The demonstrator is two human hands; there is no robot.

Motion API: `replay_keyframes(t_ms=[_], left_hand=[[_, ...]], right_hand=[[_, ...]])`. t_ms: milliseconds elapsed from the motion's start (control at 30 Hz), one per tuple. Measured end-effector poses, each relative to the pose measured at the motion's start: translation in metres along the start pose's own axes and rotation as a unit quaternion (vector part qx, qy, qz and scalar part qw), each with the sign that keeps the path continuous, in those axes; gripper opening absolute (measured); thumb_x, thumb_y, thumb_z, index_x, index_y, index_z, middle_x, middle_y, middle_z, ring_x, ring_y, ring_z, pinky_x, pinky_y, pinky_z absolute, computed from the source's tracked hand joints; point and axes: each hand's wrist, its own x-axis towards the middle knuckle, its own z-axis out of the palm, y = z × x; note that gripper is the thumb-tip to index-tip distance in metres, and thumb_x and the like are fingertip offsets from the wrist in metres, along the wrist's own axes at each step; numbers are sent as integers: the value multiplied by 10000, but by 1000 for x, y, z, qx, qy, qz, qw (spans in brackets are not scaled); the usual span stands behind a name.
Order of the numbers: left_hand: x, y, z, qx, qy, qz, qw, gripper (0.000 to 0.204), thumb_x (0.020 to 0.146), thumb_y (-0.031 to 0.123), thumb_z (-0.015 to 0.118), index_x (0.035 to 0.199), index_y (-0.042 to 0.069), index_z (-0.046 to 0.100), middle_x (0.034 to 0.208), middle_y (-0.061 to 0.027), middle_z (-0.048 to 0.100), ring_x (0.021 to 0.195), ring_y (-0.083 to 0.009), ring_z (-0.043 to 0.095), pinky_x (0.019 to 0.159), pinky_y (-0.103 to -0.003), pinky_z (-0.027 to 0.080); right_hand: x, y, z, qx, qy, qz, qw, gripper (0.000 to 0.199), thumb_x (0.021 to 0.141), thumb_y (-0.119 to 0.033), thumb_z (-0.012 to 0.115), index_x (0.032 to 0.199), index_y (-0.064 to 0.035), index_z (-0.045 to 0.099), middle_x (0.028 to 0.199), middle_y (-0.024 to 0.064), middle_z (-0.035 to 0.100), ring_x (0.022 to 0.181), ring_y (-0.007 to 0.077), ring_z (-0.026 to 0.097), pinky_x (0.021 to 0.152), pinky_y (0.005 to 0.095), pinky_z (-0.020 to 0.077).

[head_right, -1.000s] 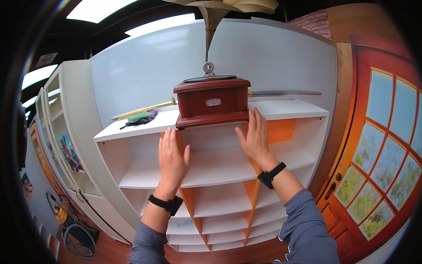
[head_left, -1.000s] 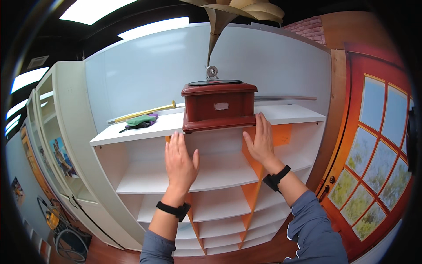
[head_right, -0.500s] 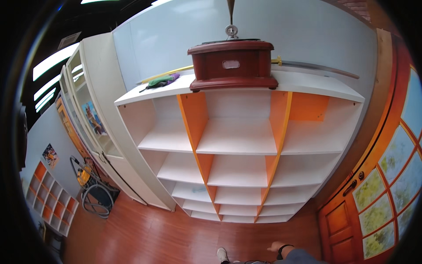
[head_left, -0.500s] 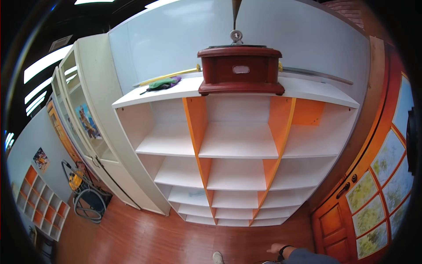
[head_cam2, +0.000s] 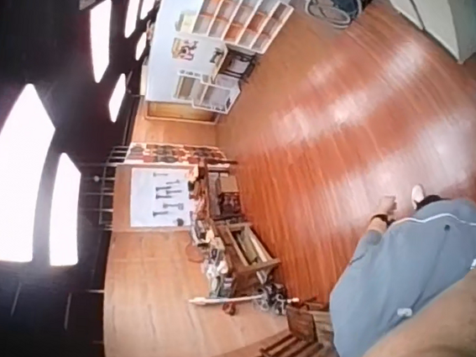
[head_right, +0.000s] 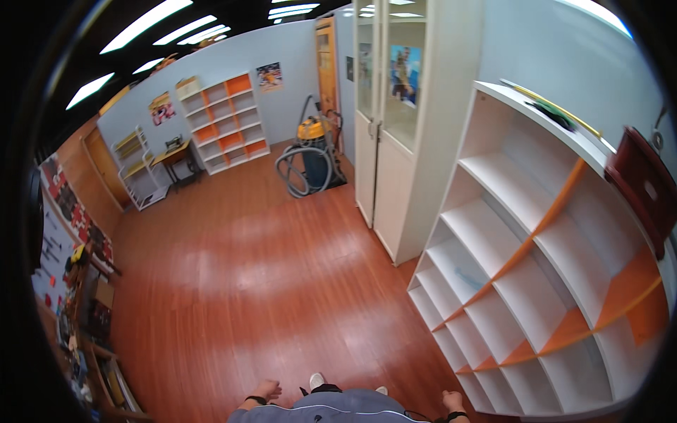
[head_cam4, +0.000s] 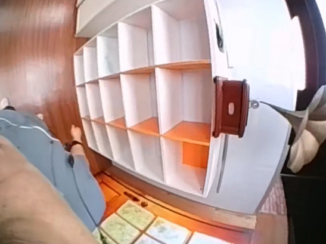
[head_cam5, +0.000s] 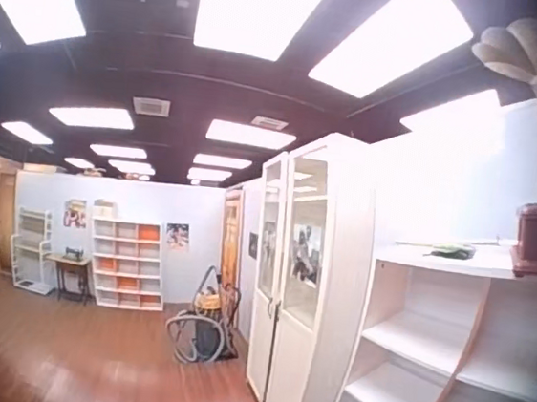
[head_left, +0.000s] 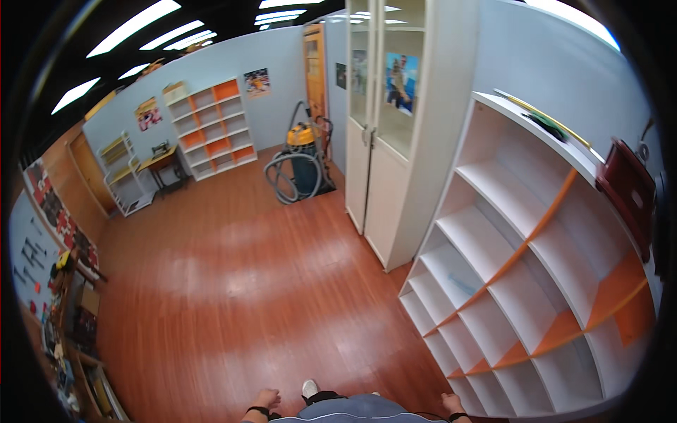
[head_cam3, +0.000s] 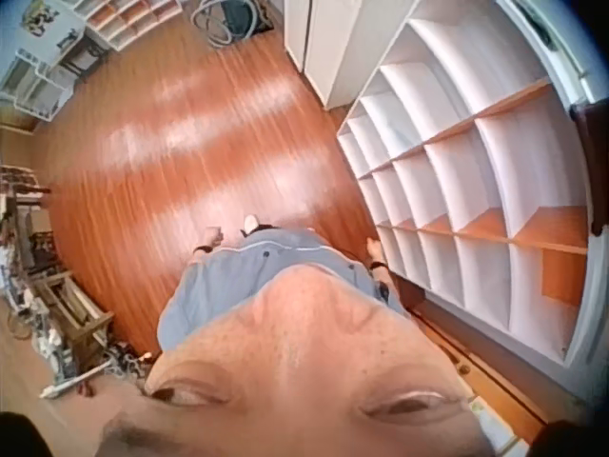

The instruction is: The person moves a vintage radio from a cabinet to a workbench, then places a hula hoop on the same bench. They carry a cardboard box to a shelf and place it there. Finally, they move a gramophone from a shelf to a different shelf and place a yellow toolbox on a white rack.

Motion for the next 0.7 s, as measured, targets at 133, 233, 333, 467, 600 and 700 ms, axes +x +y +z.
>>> replay_keyframes(t_ms=[133, 233, 333, 467, 600, 700], left_hand=[[-1, 66, -23, 252, 47, 338, 906, 402, 920, 352, 630, 1061, -14, 722, 1016, -210, 746, 945, -340, 722, 825, -430, 570], [-32, 113, -51, 257, 21, 376, 890, 425, 920, 374, 626, 1089, -5, 718, 1040, -232, 734, 1000, -403, 699, 903, -459, 546], [18, 82, -101, 385, -46, 431, 814, 429, 927, 412, 621, 1095, 34, 737, 1050, -228, 730, 997, -398, 697, 884, -472, 550], [6, 34, -193, 511, -30, 385, 768, 379, 968, 319, 610, 1096, -30, 686, 972, -261, 726, 880, -441, 693, 774, -536, 542], [51, 44, -240, 422, -36, 228, 877, 354, 964, 304, 610, 1063, -27, 687, 935, -236, 717, 838, -405, 685, 731, -510, 537], [87, 80, -241, 329, -56, 191, 923, 336, 962, 293, 610, 1038, -25, 687, 908, -216, 711, 807, -378, 679, 700, -490, 532]], right_hand=[[34, -102, 31, 80, 18, -58, 995, 221, 1010, -195, 541, 993, 4, 635, 765, 119, 676, 588, 209, 654, 485, 352, 521], [13, -140, 76, 87, 8, -53, 995, 246, 994, -198, 545, 979, 27, 644, 741, 112, 668, 577, 203, 643, 467, 330, 505], [9, -157, 136, -197, -2, -126, 972, 554, 916, -420, 590, 1098, 89, 709, 1055, 266, 730, 990, 402, 713, 878, 462, 550], [-59, -212, 221, -326, -127, -221, 910, 622, 948, -526, 557, 1115, 49, 726, 1138, 276, 702, 1111, 435, 656, 978, 475, 501], [-97, -240, 254, -304, -108, -191, 927, 600, 952, -511, 552, 1071, 47, 738, 1110, 280, 704, 1082, 443, 664, 950, 486, 510], [-111, -229, 257, -329, -83, -148, 929, 595, 945, -506, 560, 1064, 50, 737, 1106, 285, 702, 1074, 449, 664, 949, 488, 512]])
